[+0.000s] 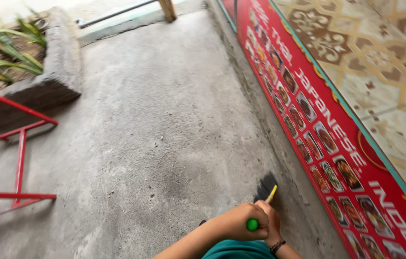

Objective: The person sweeps a concrete floor with a broom, moving around tables and chairs. The person sweeps debris toward a corner and along the base of a wall with a menu board.

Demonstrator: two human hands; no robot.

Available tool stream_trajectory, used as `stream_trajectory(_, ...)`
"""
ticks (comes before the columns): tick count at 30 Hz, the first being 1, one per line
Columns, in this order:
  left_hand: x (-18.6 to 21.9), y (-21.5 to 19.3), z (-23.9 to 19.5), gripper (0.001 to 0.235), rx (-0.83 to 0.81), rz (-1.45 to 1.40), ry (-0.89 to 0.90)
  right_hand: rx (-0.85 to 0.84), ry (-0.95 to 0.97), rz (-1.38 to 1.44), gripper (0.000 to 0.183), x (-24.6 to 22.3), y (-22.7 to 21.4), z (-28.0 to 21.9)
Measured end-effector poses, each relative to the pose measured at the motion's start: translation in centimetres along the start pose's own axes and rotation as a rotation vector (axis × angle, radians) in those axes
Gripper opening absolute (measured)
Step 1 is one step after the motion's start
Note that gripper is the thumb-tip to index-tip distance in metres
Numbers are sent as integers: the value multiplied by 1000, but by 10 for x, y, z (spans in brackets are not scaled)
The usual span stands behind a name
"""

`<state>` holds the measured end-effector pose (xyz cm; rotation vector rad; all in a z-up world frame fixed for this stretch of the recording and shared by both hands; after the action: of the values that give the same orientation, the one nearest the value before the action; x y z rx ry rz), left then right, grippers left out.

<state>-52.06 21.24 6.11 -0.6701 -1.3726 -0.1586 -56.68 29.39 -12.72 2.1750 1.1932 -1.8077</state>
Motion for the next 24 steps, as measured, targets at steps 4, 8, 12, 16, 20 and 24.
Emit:
stream_trajectory(4, -10, -1, -13, 20, 149, 14, 19, -183, 32, -127, 18, 29, 30, 28)
stream_trajectory(8, -28, -12, -28, 20, 294, 60, -62, -302, -178, -122, 18, 19, 57, 53)
stream_trajectory(12, -47, -17, -46, 13, 371, 83, -110, -427, -361, 5, 15, -10, 86, 62)
stream_trajectory(16, -56, 3, -50, 15, 368, 214, -98, -487, -355, -144, 17, -44, 111, 54)
stream_trajectory(20, -54, 26, -53, 16, 313, 337, -108, -429, -278, -284, 20, -79, 115, 35)
stream_trajectory(24, -18, 6, -92, 13, 426, 311, -112, -541, -378, -258, 18, -127, 139, 22)
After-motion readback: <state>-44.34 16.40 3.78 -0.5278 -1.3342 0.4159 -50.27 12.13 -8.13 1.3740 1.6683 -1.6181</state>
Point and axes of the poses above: each hand's wrist, its own z-axis towards the middle knuckle, its own y-axis out of the palm, x = y × z, the point moved 10 cm from there along z, towards the middle knuckle, and after that the axes turned 8 degrees about -x, right-handed, at the moved point
